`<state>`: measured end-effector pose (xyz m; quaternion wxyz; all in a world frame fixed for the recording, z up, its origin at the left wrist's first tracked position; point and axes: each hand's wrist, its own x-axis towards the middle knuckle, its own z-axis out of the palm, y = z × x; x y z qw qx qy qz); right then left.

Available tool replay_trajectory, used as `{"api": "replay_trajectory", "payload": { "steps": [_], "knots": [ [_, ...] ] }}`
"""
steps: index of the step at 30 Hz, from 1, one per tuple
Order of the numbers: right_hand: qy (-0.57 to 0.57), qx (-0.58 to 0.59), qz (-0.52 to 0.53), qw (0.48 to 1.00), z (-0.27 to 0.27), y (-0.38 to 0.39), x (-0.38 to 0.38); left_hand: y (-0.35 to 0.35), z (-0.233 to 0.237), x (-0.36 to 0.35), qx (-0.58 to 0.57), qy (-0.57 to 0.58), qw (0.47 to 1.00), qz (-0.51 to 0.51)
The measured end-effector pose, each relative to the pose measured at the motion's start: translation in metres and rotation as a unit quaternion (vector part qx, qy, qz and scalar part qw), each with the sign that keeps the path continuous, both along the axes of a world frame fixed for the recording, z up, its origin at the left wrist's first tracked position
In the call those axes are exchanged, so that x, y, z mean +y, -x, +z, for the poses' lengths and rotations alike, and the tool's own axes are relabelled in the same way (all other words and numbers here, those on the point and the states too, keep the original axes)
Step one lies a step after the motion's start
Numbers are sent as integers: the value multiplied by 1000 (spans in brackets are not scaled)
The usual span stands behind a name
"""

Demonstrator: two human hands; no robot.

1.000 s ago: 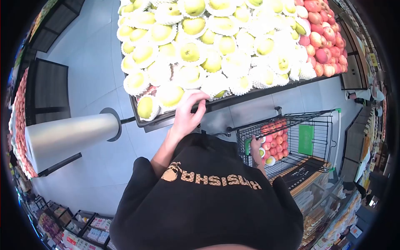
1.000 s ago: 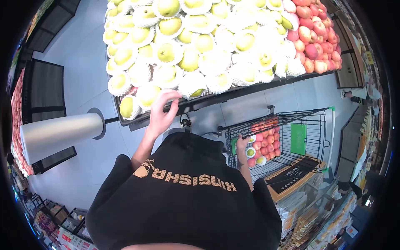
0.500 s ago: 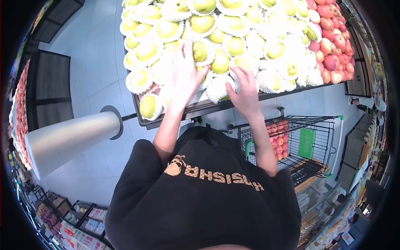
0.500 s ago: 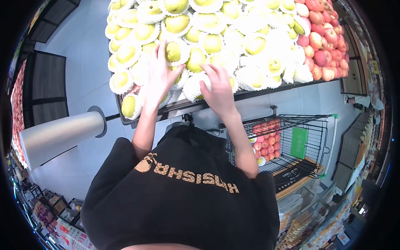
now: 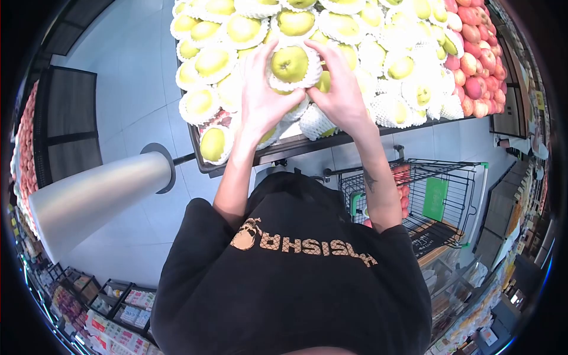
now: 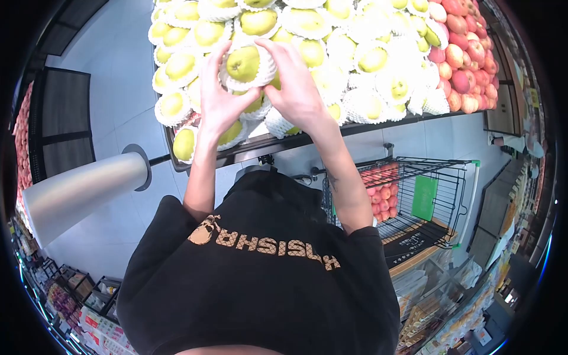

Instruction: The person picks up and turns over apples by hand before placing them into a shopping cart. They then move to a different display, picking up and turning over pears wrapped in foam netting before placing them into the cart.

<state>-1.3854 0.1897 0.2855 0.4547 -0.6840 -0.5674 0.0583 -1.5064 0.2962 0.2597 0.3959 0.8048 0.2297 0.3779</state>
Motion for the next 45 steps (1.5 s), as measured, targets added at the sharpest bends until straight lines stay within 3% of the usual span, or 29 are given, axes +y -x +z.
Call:
{"api": "replay_trajectory", "payload": {
  "steps": [2,3,5,7,9,11,13,15,17,19,21,24,29,31,35,37,44,45],
  "knots": [
    [-23,33,-3,999,18,14,-21,14,7,-11,-80,141,984,-79],
    [-11,89,-8,996,25,24,-35,23,9,-17,-76,142,984,-80],
    [2,149,-11,989,29,46,-59,42,12,-31,-149,347,897,-227],
    [-22,24,-71,997,22,67,-78,58,15,-53,-124,402,871,-255],
    [-7,46,-71,996,6,80,-91,69,17,-81,-136,600,744,-259],
    [-42,130,-37,990,1,89,-100,78,17,-102,-117,632,727,-243],
    [-24,133,-35,990,7,91,-111,85,12,-111,-94,661,707,-233],
    [8,181,8,983,7,90,-120,91,3,-116,-90,655,696,-282],
    [7,202,13,979,5,89,-131,90,2,-119,-72,633,709,-302],
    [7,222,22,975,2,87,-140,86,4,-128,-76,541,785,-293],
    [-18,235,-1,972,-4,87,-147,82,7,-138,-71,555,782,-275],
    [-24,244,-20,969,-6,91,-160,74,15,-149,-115,438,850,-268],
    [-27,312,-15,950,-19,100,-179,71,18,-162,-116,339,902,-239],
    [-41,534,74,841,-16,104,-187,69,21,-168,-120,366,894,-229],
    [-63,607,114,784,-16,101,-202,68,20,-184,-116,341,908,-215],
    [-130,625,123,760,-18,101,-206,68,17,-187,-125,330,911,-213],
    [-121,588,94,794,-15,90,-215,71,10,-189,-124,277,928,-216],
    [-119,545,97,824,-17,88,-216,72,13,-192,-106,295,926,-211]
  ]
}}
